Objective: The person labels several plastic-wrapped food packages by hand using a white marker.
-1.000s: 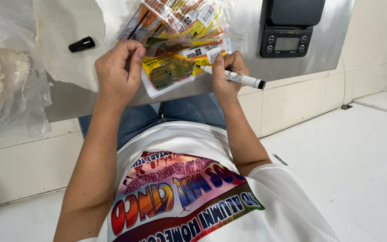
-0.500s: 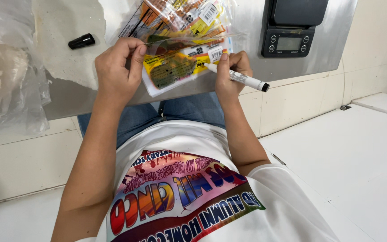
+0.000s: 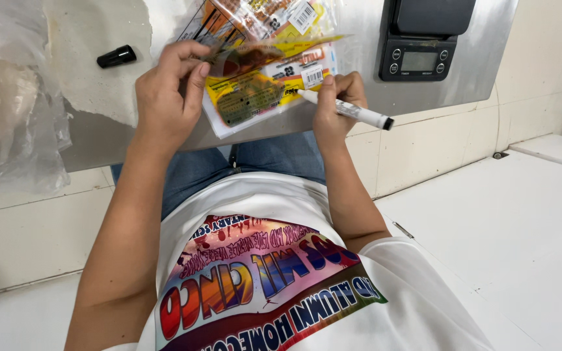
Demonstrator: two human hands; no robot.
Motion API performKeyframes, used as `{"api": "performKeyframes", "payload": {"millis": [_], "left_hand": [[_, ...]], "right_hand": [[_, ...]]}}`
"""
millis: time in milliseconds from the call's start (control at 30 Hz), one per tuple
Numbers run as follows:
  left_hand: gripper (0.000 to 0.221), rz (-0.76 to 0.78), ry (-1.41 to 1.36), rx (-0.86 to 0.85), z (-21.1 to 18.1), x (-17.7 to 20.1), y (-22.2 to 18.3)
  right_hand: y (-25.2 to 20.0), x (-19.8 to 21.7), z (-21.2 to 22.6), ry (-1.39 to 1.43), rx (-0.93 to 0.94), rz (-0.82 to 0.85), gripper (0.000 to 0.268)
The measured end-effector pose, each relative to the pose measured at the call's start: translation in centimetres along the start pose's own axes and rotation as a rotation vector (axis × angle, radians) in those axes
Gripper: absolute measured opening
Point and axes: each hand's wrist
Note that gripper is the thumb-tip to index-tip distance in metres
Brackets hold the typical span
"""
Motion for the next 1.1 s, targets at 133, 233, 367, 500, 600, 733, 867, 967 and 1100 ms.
{"api": "performKeyframes", "payload": {"millis": [133,233,367,500,600,733,867,967,1100], "left_hand": [[0.018,0.098,-0.035,-0.069,0.1,0.7,0.1],[0.030,0.200,-0.069,-0.151,-0.2,1.4,0.6],[0.022,0.408,-0.066,-0.125,-1.1,2.8,1.2],[0.041,0.470,-0.001,-0.172,1.1,2.4,0.6],[0.028,0.442,-0.039,-0.201,1.9,2.0,0.4],[0.013,0.349,-0.070,-0.169,1.0,2.3,0.7],[0.011,0.196,-0.066,-0.019,0.2,1.8,0.6],[0.007,0.103,-0.047,-0.007,0.1,1.2,0.2],[0.006,0.070,-0.021,0.024,0.3,0.8,0.1]], "right_hand": [[0.3,0.0,0.0,0.104,-0.008,-0.041,0.035],[0.3,-0.1,-0.2,0.143,-0.003,-0.045,0.035],[0.4,-0.1,-0.4,0.203,0.000,-0.029,0.037],[0.4,0.0,-1.0,0.237,-0.007,-0.061,0.039],[0.6,0.2,-0.7,0.279,-0.019,-0.078,0.039],[0.6,0.6,1.3,0.482,-0.098,-0.051,0.036],[-1.2,-0.6,5.6,0.469,0.135,-0.005,0.039],[-2.8,-1.9,5.7,0.373,0.177,0.184,0.032],[-2.8,-3.8,4.2,0.168,-0.003,0.184,0.034]]}}
Point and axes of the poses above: each hand's wrist, its own y-axis towards the middle knuckle, its own x-axis out of the back of the hand, z = x × y, and after that the axes turned 5 degrees about -z, right-handed
